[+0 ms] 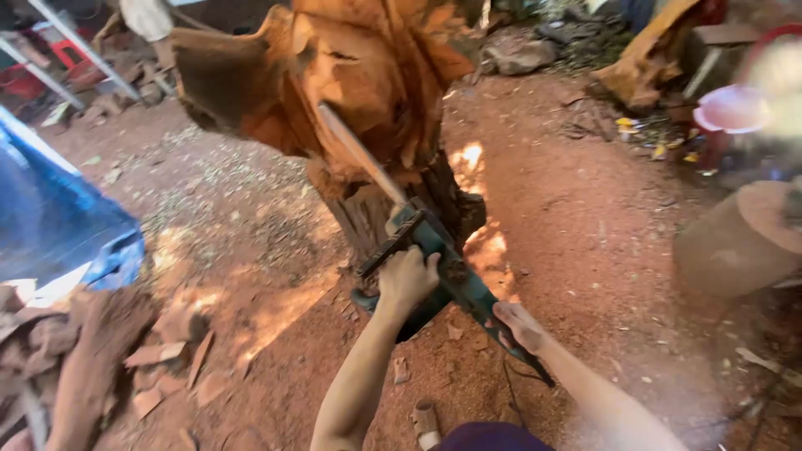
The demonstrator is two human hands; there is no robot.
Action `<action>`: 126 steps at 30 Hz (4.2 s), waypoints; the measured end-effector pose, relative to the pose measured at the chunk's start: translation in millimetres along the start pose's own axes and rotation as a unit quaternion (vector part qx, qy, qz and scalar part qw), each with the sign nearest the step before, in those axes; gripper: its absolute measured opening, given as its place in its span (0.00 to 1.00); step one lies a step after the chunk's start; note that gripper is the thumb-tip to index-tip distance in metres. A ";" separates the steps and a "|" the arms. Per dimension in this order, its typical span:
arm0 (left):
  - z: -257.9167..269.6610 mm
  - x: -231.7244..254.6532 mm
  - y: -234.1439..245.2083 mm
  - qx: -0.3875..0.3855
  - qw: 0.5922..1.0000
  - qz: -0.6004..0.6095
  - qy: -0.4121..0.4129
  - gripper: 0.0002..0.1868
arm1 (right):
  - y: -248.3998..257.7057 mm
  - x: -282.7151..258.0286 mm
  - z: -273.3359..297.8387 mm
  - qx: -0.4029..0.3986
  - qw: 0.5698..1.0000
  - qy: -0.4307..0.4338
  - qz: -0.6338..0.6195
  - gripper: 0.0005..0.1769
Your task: Carving a large wooden sculpture using an electric chainsaw.
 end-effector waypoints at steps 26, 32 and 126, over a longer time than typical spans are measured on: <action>15.4 15.3 17.3 -0.037 0.999 0.022 -0.025 0.27 | 16.5 50.4 -1.7 -0.029 0.998 -0.014 0.056 0.48; 11.8 19.4 21.9 -0.070 0.997 0.041 0.001 0.25 | 15.1 38.7 3.0 -0.034 0.997 -0.057 0.046 0.45; 4.2 29.4 11.5 -0.078 0.994 0.070 0.014 0.24 | 35.7 34.8 14.0 -0.008 0.992 -0.122 -0.012 0.38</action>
Point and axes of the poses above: each hand's wrist, its own z-axis away from the middle knuckle, its own y-axis out of the back of the hand, x = y × z, the point moved 1 cm from there along -z, towards the middle knuckle, and after that the axes turned 13 degrees about -y, right-handed, at the moved point
